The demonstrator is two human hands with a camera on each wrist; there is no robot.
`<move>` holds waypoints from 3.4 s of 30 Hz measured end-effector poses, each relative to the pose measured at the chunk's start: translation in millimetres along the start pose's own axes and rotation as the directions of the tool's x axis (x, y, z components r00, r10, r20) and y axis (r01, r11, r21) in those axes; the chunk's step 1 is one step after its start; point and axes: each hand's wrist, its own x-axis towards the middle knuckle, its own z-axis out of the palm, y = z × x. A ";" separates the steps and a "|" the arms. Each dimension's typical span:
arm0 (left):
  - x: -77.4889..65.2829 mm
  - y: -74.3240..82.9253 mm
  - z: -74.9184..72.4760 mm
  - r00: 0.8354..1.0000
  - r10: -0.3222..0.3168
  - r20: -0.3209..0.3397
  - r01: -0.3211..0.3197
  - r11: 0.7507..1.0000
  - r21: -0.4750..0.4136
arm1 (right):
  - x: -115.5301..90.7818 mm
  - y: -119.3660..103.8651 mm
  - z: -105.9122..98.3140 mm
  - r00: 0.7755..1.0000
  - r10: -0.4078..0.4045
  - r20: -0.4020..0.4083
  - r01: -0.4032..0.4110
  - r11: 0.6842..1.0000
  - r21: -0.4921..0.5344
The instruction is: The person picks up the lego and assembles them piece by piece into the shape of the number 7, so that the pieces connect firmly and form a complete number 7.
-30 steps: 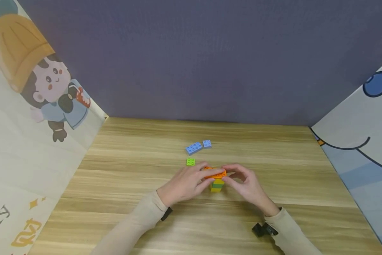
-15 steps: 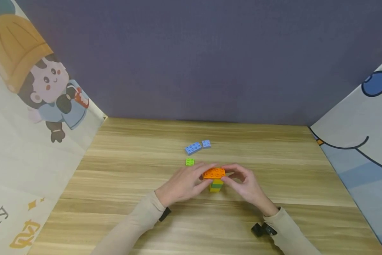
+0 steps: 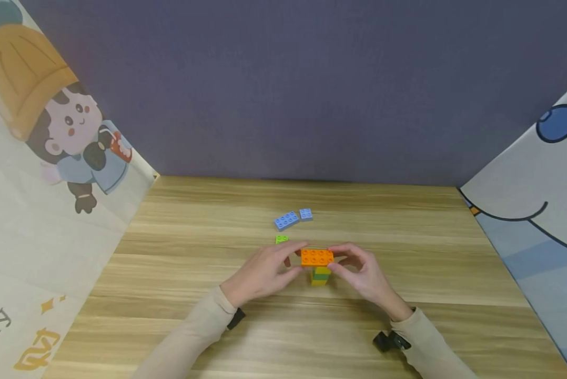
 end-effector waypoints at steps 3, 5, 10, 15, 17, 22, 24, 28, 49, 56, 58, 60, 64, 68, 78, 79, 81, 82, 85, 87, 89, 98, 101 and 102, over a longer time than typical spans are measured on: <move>-2.5 -4.4 -0.4 1.000 -0.025 0.006 0.025 1.000 -0.002 | 0.3 0.2 0.4 1.000 -0.001 0.000 0.001 1.000 -0.002; -4.0 -7.2 -0.4 0.999 -0.039 0.006 0.039 0.999 0.002 | 0.1 0.4 0.6 1.000 0.001 0.000 -0.001 1.000 -0.004; -6.8 -15.0 0.2 0.999 -0.054 -0.008 0.054 0.998 0.028 | -0.4 1.7 1.0 1.000 0.009 0.001 -0.009 1.000 -0.004; -7.6 -23.8 2.0 0.998 -0.058 -0.012 0.058 0.997 0.046 | -0.6 1.6 0.8 1.000 0.008 -0.001 -0.008 1.000 0.012; -7.1 -27.2 2.3 0.997 -0.075 -0.014 0.075 0.996 0.047 | -0.9 0.5 0.7 1.000 0.008 -0.002 -0.008 1.000 0.018; -5.8 -37.2 2.0 0.990 -0.133 -0.038 0.136 0.989 0.060 | -1.3 -1.2 0.8 1.000 0.011 -0.002 -0.011 1.000 0.018; -4.9 -41.1 1.5 0.988 -0.150 -0.047 0.153 0.987 0.058 | -1.4 -1.4 0.8 1.000 0.009 -0.001 -0.009 1.000 0.016; -2.9 -46.9 -0.3 0.980 -0.189 -0.054 0.192 0.980 0.052 | -1.4 -1.8 0.3 1.000 0.003 0.002 -0.003 1.000 0.017; 22.9 -67.4 -2.9 0.947 -0.318 -0.038 0.317 0.948 -0.038 | 8.7 0.8 -14.4 1.000 -0.012 0.020 0.011 1.000 0.025; 34.2 -70.7 -2.6 0.938 -0.347 -0.009 0.345 0.936 -0.065 | 13.9 0.3 -20.4 0.999 -0.011 0.035 0.010 1.000 0.023; 35.2 -71.6 -2.2 0.937 -0.350 0.001 0.349 0.935 -0.061 | 13.2 -0.1 -19.7 0.999 -0.011 0.032 0.010 1.000 0.023; 36.7 -72.2 -1.6 0.938 -0.347 0.008 0.347 0.937 -0.049 | 12.6 -0.6 -19.0 0.999 -0.011 0.030 0.011 1.000 0.025; 40.0 -73.0 0.6 0.945 -0.327 0.017 0.327 0.945 -0.006 | 11.1 -1.6 -17.8 1.000 -0.010 0.023 0.010 1.000 0.027; 42.3 -73.1 2.9 0.949 -0.313 0.017 0.313 0.949 0.034 | 9.4 -2.9 -16.3 1.000 -0.013 0.022 0.012 1.000 0.026; 43.5 -71.0 4.0 0.951 -0.307 0.032 0.305 0.951 0.059 | 6.1 -6.6 -13.6 1.000 -0.022 0.018 0.022 0.999 0.025; 43.4 -70.9 4.1 0.952 -0.305 0.033 0.302 0.951 0.059 | 5.9 -7.0 -13.4 1.000 -0.022 0.017 0.022 0.999 0.024; 43.6 -70.6 4.3 0.953 -0.301 0.034 0.298 0.952 0.065 | 5.4 -7.6 -12.9 1.000 -0.023 0.015 0.023 0.999 0.023; 43.7 -70.7 4.6 0.953 -0.301 0.036 0.298 0.952 0.068 | 5.2 -7.8 -12.6 1.000 -0.024 0.014 0.024 0.999 0.023; 44.1 -70.9 5.7 0.953 -0.299 0.038 0.296 0.952 0.077 | 4.0 -8.4 -11.9 1.000 -0.024 0.012 0.023 0.999 0.026; 44.0 -71.3 6.3 0.954 -0.297 0.039 0.294 0.952 0.082 | 3.1 -9.2 -11.2 1.000 -0.020 0.011 0.019 1.000 0.023; 43.8 -71.5 6.8 0.956 -0.291 0.038 0.287 0.954 0.088 | 2.1 -10.1 -10.6 1.000 -0.012 0.010 0.012 1.000 0.019; 40.7 -70.4 5.9 0.958 -0.284 0.041 0.280 0.957 0.076 | -1.1 -13.5 -8.1 1.000 0.002 0.007 -0.002 1.000 0.019; 40.1 -70.1 5.2 0.957 -0.288 0.046 0.285 0.957 0.064 | -1.1 -13.8 -8.1 1.000 0.001 0.007 -0.001 1.000 0.017; 39.8 -70.1 4.9 0.956 -0.288 0.047 0.286 0.957 0.059 | -1.1 -13.8 -8.1 1.000 0.001 0.007 -0.001 1.000 0.016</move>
